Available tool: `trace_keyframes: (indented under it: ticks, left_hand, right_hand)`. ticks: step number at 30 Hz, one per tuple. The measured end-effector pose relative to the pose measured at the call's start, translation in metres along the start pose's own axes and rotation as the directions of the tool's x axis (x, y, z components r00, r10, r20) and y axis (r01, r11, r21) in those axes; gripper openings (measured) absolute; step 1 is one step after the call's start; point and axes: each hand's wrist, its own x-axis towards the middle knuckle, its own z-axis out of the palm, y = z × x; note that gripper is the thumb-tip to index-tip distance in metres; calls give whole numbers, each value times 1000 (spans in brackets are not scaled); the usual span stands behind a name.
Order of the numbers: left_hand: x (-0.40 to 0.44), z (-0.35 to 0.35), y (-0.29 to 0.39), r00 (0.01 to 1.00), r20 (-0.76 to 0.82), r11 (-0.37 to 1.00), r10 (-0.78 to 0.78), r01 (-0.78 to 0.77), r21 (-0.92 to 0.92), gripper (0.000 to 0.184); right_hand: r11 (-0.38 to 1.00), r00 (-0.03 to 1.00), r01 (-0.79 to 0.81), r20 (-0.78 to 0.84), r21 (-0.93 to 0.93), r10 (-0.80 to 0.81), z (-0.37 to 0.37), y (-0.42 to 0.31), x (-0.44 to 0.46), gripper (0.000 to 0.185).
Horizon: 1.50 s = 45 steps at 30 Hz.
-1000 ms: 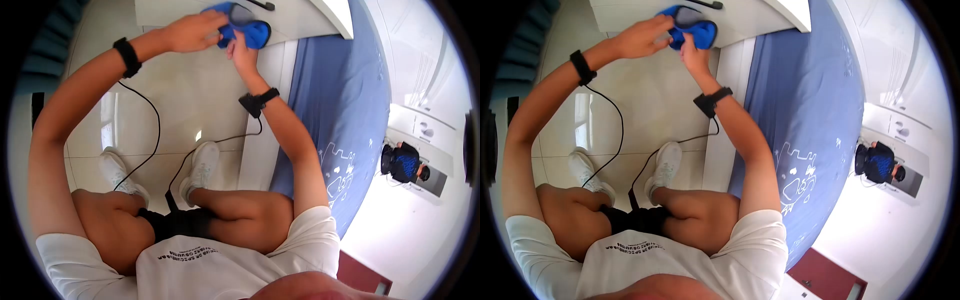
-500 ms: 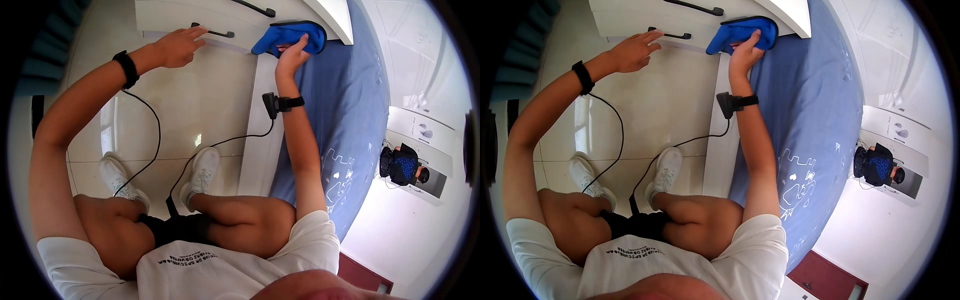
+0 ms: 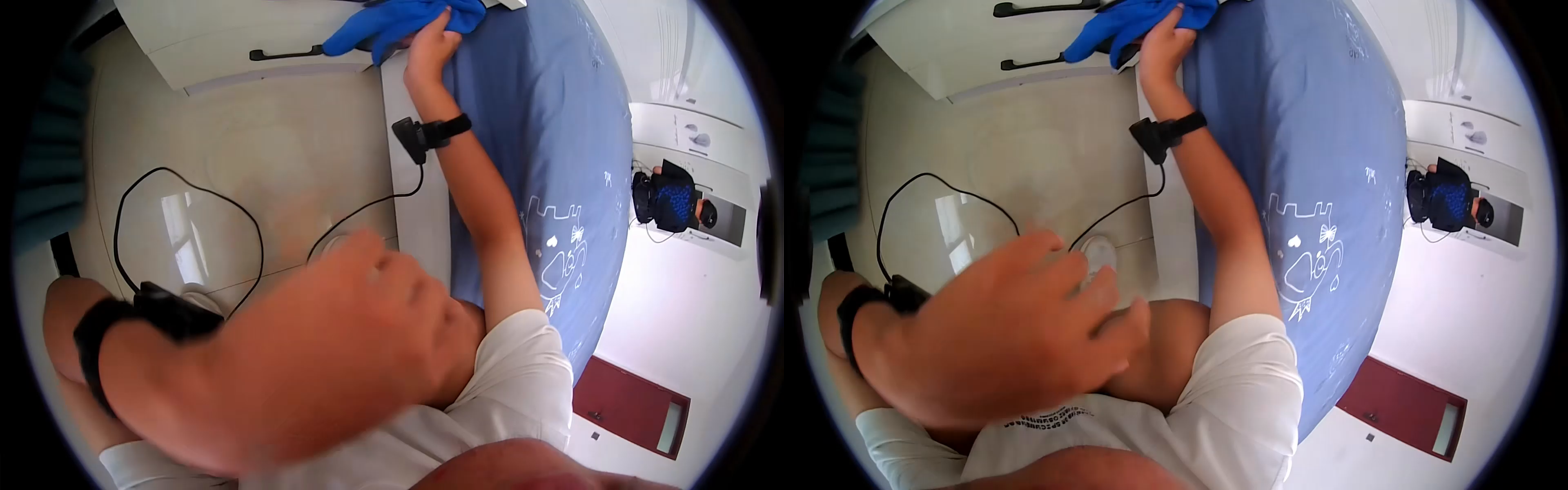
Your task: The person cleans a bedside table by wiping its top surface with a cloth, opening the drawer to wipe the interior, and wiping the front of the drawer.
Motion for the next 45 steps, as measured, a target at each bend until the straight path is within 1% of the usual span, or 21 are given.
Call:
trace_keyframes:
  ticks: [1,3,4,5,6,8,13,15,19,22,25,27,28,29,31,34,37,39,41,43,45]
  left_hand:
    - [-2,-12,15,1000,-8,994,18,-17,111,22]
    - [-3,-10,22,1000,-13,976,22,-18,218,21]
    - [1,8,16,947,-316,943,66,45,330,20]
    - [2,18,13,804,-578,899,141,140,414,20]
    - [1,23,12,791,-594,892,146,154,425,20]
    - [0,23,8,838,-529,898,134,123,422,20]
    - [-5,10,9,928,-351,910,123,36,414,20]
    - [-10,-3,12,964,-228,911,133,-28,411,20]
    - [-10,-41,14,980,75,903,185,-199,381,20]
    - [-1,-63,6,920,301,888,251,-343,307,20]
    - [14,-57,-25,885,385,890,262,-376,257,20]
    - [27,-4,-59,998,-50,958,27,-12,286,9]
    - [33,15,-79,958,-271,958,-99,166,235,4]
    - [31,23,-102,948,-274,974,-165,201,108,13]
    - [41,40,-148,952,-229,885,-204,280,371,33]
    - [21,75,-206,916,-232,821,-328,398,409,36]
    - [-2,117,-256,883,-438,811,-171,378,446,33]
    - [-20,122,-259,896,-303,772,-324,435,462,37]
    - [-35,129,-260,884,-309,761,-352,462,456,36]
    - [-48,129,-259,869,-321,745,-377,490,451,35]
    - [-57,126,-253,859,-446,715,-251,475,513,37]
  right_hand:
    - [959,974,140,-142,-247,-179,2,44,22,48]
    - [949,953,104,-244,-299,-181,-2,64,42,46]
    - [975,981,145,-152,168,-119,-5,42,38,45]
    - [795,994,102,-42,598,-96,-8,21,32,46]
    - [795,996,90,-33,600,-88,-13,14,32,46]
    - [887,965,171,-255,429,-62,-14,7,34,46]
    - [880,962,229,-233,416,-140,-19,5,34,44]
    - [998,969,31,-242,-47,-42,-23,23,44,45]
    - [978,999,22,-29,207,-17,-23,72,44,49]
    - [887,945,-291,254,359,208,-30,75,17,54]
    - [905,970,-191,212,379,116,-21,21,9,51]
    - [972,992,6,120,234,-35,-17,-13,-4,49]
    - [973,993,13,110,231,-40,-14,-17,-7,49]
    - [924,983,66,133,377,-124,-9,-18,-6,48]
    - [846,972,96,132,525,-193,-15,0,8,48]
    - [994,994,-108,37,18,107,-3,32,2,40]
    - [898,936,-351,62,266,347,0,60,-8,38]
    - [934,942,-286,239,212,235,9,57,-18,35]
    - [958,955,-245,207,151,212,15,40,-35,30]
    - [922,914,388,123,6,-386,21,8,-57,25]
    - [844,820,535,212,46,-532,14,-18,-80,22]
